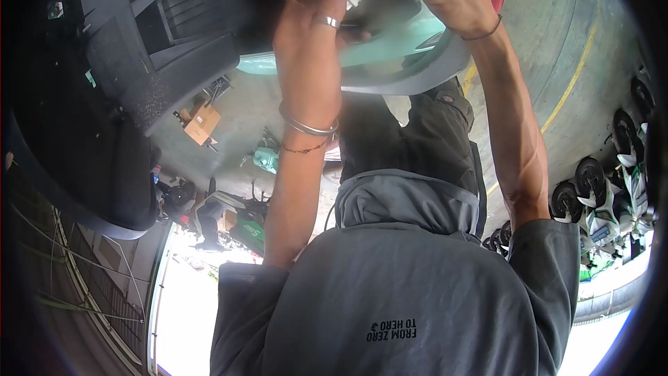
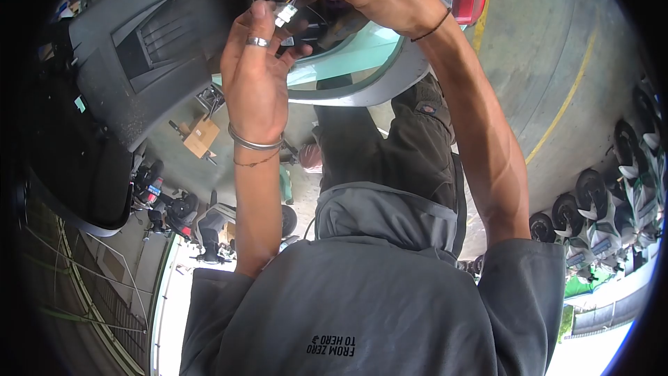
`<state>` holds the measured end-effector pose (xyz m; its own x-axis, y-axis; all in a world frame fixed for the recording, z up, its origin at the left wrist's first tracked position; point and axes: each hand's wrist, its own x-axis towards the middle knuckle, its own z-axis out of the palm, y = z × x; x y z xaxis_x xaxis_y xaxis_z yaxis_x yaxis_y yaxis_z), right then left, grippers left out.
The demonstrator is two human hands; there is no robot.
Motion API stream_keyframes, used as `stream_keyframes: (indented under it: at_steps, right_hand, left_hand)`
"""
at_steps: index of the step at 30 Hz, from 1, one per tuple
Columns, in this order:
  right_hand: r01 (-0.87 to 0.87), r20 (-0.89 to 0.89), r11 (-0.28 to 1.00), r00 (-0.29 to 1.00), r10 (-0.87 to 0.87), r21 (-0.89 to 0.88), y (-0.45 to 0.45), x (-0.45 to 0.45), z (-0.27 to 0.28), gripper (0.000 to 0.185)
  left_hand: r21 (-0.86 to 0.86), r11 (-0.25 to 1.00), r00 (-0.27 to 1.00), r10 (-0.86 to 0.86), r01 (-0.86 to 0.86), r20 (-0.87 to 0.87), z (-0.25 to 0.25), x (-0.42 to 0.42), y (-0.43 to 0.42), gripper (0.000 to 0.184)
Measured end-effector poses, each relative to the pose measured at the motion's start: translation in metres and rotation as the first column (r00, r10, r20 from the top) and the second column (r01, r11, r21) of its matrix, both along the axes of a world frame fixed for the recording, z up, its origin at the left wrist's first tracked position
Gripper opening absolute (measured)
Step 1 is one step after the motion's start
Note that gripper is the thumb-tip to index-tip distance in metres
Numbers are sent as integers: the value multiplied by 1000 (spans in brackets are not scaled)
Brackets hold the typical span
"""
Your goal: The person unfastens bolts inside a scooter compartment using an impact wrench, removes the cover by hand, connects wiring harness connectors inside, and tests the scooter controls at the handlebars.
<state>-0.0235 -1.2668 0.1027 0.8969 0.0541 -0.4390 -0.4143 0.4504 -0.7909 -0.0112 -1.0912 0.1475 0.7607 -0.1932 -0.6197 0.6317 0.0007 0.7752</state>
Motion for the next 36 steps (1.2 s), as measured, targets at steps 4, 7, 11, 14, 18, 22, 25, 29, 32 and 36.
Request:
stream_keyframes:
  at_steps: [4,7,11,14,18,22,25,29,32,36]
  right_hand:
    - [13,12,1000,1000,-13,-19,-2,1,2,19]
    - [32,30,999,999,-32,-7,-1,1,1,19]
    - [51,18,999,999,-50,-17,-3,1,1,20]
    - [63,21,998,998,-63,-14,-4,0,1,21]
    - [94,15,995,995,-94,14,-3,0,1,23]
    - [68,42,994,997,-72,83,-3,0,0,24]
    - [61,101,986,992,-77,158,-1,1,2,26]
    - [24,16,998,1000,-25,52,-1,2,0,31]
    - [68,25,991,997,-71,113,-1,2,1,37]
    - [47,88,998,995,-51,47,-1,1,8,45]
  left_hand:
    - [-165,986,923,-77,15,-378,3,15,6,34]
    - [-212,974,928,-154,84,-339,-2,15,9,28]
    - [-159,978,965,-168,137,-201,-8,11,6,20]
    - [-152,976,980,-172,156,-103,-15,9,5,18]
    - [-87,977,981,-195,195,8,-19,9,4,17]
    - [-55,975,970,-207,216,130,-19,9,13,18]
    - [-59,976,968,-201,212,147,-18,6,16,19]
    - [-21,975,958,-215,223,189,-22,3,20,20]
    - [2,978,958,-204,208,200,-19,2,15,21]
    - [63,989,967,-146,136,208,-16,5,12,21]
